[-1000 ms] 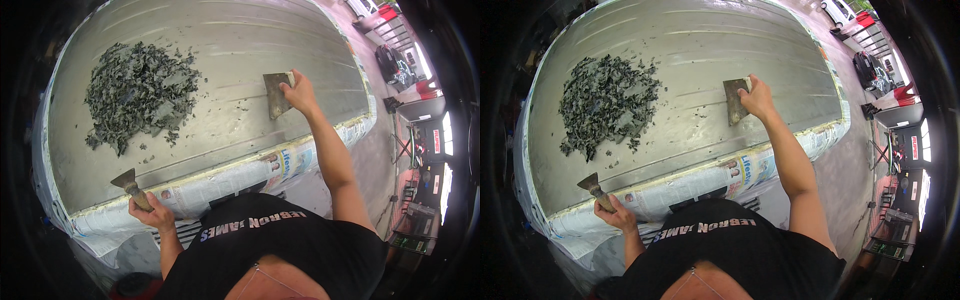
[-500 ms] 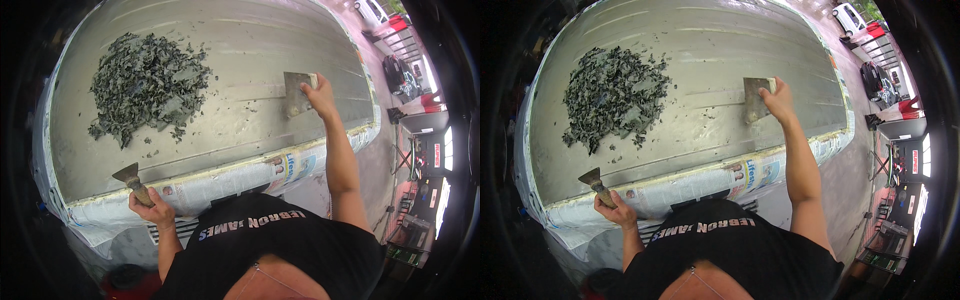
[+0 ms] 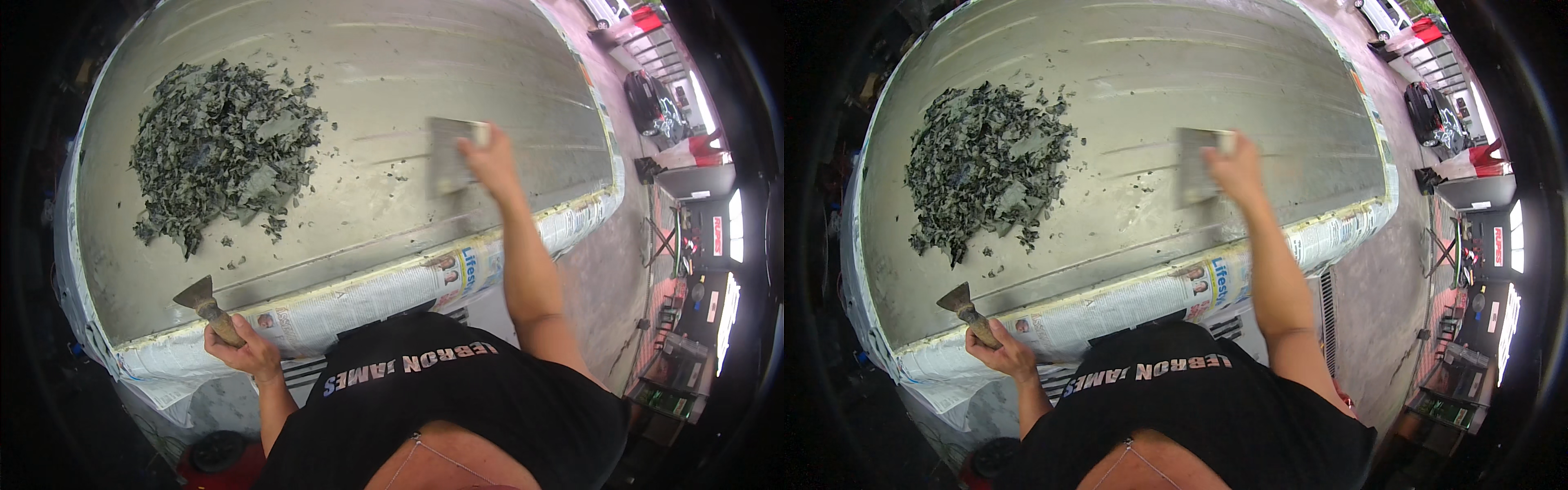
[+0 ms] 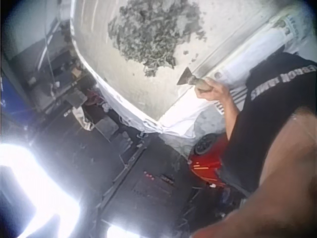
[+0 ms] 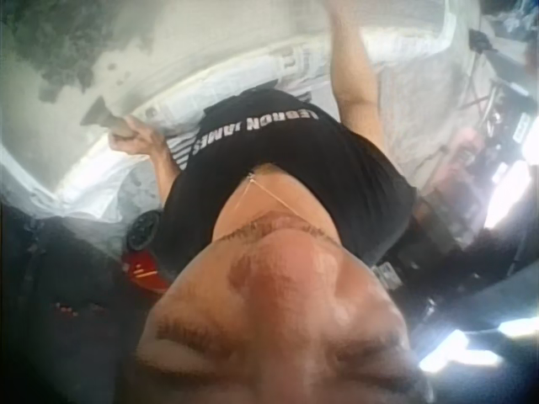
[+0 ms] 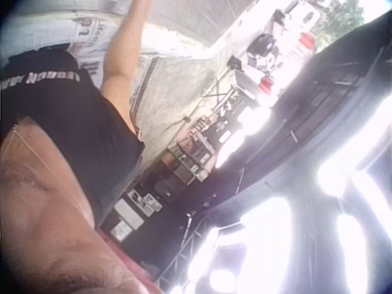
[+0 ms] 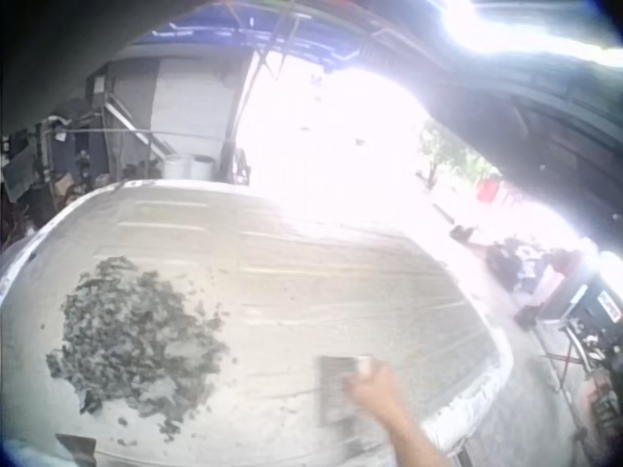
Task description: The person scrapes the hood of a red car using a scraper and a putty knife. They repeatedly remove flakes of old paint or filler from the surface, gathering them into a pile on the hood.
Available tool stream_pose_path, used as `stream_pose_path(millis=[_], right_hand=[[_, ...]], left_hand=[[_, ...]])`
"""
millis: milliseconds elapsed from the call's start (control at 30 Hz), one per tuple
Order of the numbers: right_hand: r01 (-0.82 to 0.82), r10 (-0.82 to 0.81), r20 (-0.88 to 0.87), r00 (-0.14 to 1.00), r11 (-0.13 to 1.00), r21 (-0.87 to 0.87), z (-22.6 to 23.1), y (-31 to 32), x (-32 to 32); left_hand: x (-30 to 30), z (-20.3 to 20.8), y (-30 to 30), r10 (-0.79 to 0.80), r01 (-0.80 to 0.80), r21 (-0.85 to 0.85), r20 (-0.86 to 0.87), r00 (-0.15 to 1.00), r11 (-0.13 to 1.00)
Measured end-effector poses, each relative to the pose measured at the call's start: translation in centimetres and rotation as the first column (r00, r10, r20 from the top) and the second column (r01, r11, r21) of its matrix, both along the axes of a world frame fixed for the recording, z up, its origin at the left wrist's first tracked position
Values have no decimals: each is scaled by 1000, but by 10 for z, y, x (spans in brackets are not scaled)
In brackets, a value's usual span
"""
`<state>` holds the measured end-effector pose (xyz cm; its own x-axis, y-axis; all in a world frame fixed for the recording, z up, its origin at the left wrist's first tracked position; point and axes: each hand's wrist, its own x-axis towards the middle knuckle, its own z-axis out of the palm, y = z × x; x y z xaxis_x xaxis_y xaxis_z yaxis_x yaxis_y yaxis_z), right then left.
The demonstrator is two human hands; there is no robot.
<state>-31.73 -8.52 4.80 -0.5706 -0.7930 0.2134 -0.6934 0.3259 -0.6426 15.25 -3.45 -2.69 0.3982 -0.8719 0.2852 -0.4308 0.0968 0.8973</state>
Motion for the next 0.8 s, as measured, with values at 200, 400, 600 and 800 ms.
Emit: stream_pose_path(millis=[200,400,600,800], right_hand=[[-137,144,144,979,989,-53,21,-19,76],[-1,14,238,971,998,-57,8,22,-34],[-40,44,-42,998,995,95,26,10,-8],[-81,83,-16,996,993,82,31,6,-14]], left_hand=[[1,3,-2,40,-40,-29,7,999,999],[-3,5,-1,11,-11,-26,3,1000,1000],[0,4,1,19,-19,-16,9,1000,1000],[3,-1,1,4,-4,1,19,1000,1000]])
